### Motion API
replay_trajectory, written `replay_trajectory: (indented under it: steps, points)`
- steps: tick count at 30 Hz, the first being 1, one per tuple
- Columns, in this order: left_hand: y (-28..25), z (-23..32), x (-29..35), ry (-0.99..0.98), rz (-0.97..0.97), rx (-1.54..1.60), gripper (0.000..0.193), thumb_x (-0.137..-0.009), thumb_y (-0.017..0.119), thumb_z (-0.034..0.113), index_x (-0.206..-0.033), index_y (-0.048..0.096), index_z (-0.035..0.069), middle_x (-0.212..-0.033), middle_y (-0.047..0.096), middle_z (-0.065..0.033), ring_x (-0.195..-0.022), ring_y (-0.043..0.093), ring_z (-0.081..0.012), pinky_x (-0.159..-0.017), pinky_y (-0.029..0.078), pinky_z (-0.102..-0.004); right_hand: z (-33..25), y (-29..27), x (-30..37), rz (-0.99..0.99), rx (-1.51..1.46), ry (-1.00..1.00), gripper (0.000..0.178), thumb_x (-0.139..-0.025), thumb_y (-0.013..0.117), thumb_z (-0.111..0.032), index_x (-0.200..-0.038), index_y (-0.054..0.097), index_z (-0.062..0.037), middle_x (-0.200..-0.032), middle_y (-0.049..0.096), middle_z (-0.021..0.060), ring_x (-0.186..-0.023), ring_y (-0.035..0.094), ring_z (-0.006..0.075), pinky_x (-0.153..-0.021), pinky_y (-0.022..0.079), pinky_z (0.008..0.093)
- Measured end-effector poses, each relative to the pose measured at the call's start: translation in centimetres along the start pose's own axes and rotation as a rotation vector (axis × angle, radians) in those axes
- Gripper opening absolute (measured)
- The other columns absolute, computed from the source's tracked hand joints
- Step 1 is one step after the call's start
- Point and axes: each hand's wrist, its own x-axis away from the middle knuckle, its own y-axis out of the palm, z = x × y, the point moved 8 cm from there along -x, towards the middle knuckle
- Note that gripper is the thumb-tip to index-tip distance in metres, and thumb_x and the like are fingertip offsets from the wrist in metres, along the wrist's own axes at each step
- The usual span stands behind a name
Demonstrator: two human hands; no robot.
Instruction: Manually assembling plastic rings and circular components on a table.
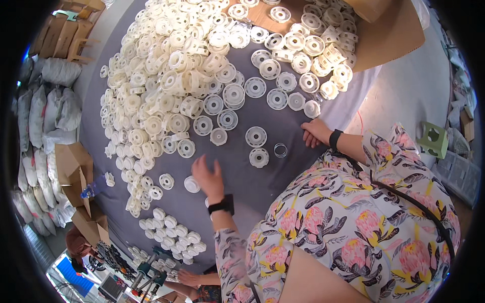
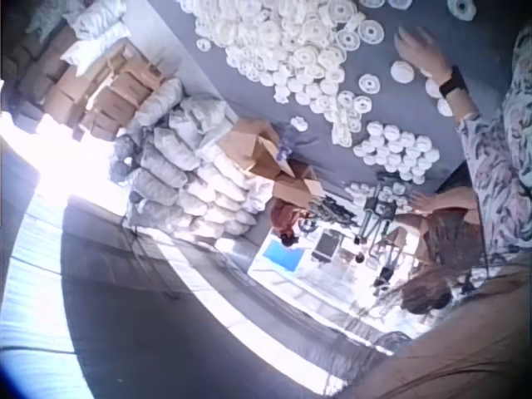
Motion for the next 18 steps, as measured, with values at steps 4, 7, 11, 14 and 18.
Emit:
replay_trajectory:
  steps: [4,7,11,14,18]
  points:
    - [5.4,5.7,-2.7,0.25,-0.111,0.083,0.038,-0.076,0.067,0.013,-0.11,0.054,0.003,-0.102,0.057,-0.0151,-0.098,0.052,-0.035,-0.088,0.04,-0.0441,-0.3,-0.2,-0.3,0.002,-0.001,-0.004,0.046,-0.086,0.048,-0.034,-0.066,0.063,0.0042,-0.059,0.064,0.0165,-0.036,0.057,0.0194,-0.03,0.039,0.0245]
    - [5.6,4.1,-2.0,0.137,-0.147,0.229,0.036,-0.079,0.064,0.009,-0.112,0.052,0.003,-0.097,0.059,-0.0125,-0.098,0.054,-0.0297,-0.084,0.043,-0.0408,0.2,-0.1,-0.2,-0.002,-0.008,-0.02,0.045,-0.086,0.048,-0.034,-0.065,0.063,0.0043,-0.059,0.064,0.0165,-0.036,0.056,0.0195,-0.03,0.039,0.0248]
    - [7.4,-0.8,0.1,-0.493,-0.223,0.947,0.033,-0.084,0.055,0.002,-0.116,0.05,0.001,-0.1,0.058,-0.0107,-0.101,0.054,-0.0193,-0.078,0.046,-0.0299,-0.3,-0.4,0.0,-0.008,-0.012,-0.013,0.046,-0.086,0.048,-0.034,-0.065,0.063,0.0046,-0.059,0.064,0.0162,-0.036,0.057,0.0193,-0.03,0.039,0.025]
    - [4.3,0.4,-1.1,-0.216,0.013,0.538,0.037,-0.08,0.058,0.005,-0.116,0.051,0.0,-0.106,0.056,-0.0167,-0.095,0.055,-0.0322,-0.083,0.045,-0.0397,-0.2,-0.6,0.0,0.001,-0.022,0.009,0.046,-0.086,0.048,-0.034,-0.065,0.063,0.0047,-0.058,0.064,0.0162,-0.036,0.056,0.0192,-0.03,0.039,0.0251]
    - [3.5,4.0,-2.2,0.078,0.026,0.181,0.041,-0.079,0.061,0.01,-0.118,0.051,0.001,-0.111,0.053,-0.018,-0.096,0.054,-0.0338,-0.085,0.043,-0.0413,-0.3,-0.6,-0.2,0.0,0.0,-0.008,0.047,-0.085,0.048,-0.035,-0.066,0.063,0.0051,-0.059,0.064,0.0164,-0.036,0.057,0.0192,-0.03,0.04,0.0251]
